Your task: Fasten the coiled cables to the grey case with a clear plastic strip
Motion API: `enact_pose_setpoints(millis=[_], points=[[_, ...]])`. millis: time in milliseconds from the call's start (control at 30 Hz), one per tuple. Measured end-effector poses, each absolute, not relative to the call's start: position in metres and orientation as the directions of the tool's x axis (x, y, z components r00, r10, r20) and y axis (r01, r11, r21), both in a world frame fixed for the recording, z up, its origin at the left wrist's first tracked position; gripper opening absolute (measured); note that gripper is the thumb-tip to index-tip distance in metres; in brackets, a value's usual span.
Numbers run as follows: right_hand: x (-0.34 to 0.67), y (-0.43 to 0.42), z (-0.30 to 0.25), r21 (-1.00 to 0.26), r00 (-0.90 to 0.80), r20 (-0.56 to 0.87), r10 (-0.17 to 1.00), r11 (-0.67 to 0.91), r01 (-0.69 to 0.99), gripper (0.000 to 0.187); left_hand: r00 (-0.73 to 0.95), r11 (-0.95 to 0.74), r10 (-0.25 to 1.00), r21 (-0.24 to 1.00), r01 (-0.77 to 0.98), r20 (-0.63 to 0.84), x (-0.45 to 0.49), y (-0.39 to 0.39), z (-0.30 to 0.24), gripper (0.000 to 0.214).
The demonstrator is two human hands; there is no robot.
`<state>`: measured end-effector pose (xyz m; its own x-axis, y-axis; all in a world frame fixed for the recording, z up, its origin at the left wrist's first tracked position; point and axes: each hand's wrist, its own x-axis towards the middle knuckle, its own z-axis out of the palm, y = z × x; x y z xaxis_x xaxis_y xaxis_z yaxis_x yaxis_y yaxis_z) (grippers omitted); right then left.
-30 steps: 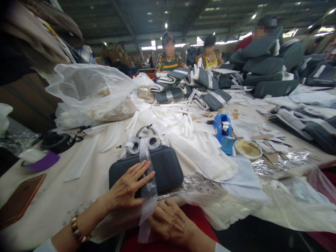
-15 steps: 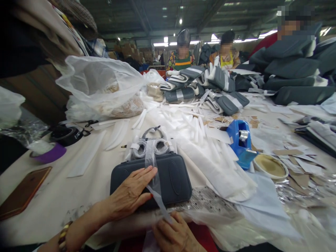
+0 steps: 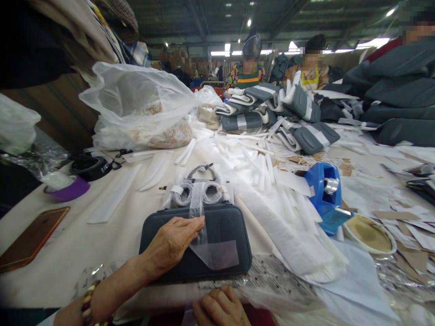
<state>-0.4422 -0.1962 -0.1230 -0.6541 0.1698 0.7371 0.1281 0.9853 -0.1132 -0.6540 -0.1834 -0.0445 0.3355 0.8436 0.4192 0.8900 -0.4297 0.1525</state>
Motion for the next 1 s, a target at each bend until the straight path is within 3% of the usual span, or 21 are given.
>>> enact_pose_setpoints(millis=[100,167,333,500,633,833,1000], points=[[-0.441,-0.196,-0.125,-0.127,-0.666,0.727,0.169,0.986,0.112,0.022,0.345,-0.431,0.812,0.085,0.898,0.471,-0.655,-0.182,-0.053,0.026],[-0.440,-0.196,-0.126,-0.146,-0.673,0.718,0.177,0.984,0.104,0.022,0.348,-0.423,0.833,0.090,0.902,0.431,-0.657,-0.181,-0.051,0.030],[-0.438,-0.199,-0.132,-0.199,-0.684,0.697,0.213,0.975,0.101,0.023,0.355,-0.387,0.915,0.170,0.906,0.193,-0.661,-0.187,-0.033,0.090],[-0.439,-0.200,-0.137,-0.194,-0.650,0.730,0.211,0.976,0.099,0.024,0.377,-0.390,0.921,0.195,0.900,0.103,-0.655,-0.195,-0.031,0.108],[-0.441,-0.200,-0.135,-0.177,-0.627,0.750,0.210,0.977,0.116,0.029,0.261,-0.270,0.963,0.197,0.942,0.072,-0.645,-0.196,-0.034,0.125],[-0.442,-0.199,-0.130,-0.204,-0.641,0.738,0.211,0.975,0.086,0.031,0.205,-0.187,0.977,0.245,0.951,-0.051,-0.636,-0.189,-0.030,0.118],[-0.441,-0.199,-0.129,-0.177,-0.624,0.757,0.195,0.980,0.091,0.032,0.141,-0.129,0.982,0.103,0.986,-0.123,-0.632,-0.187,-0.024,0.113]])
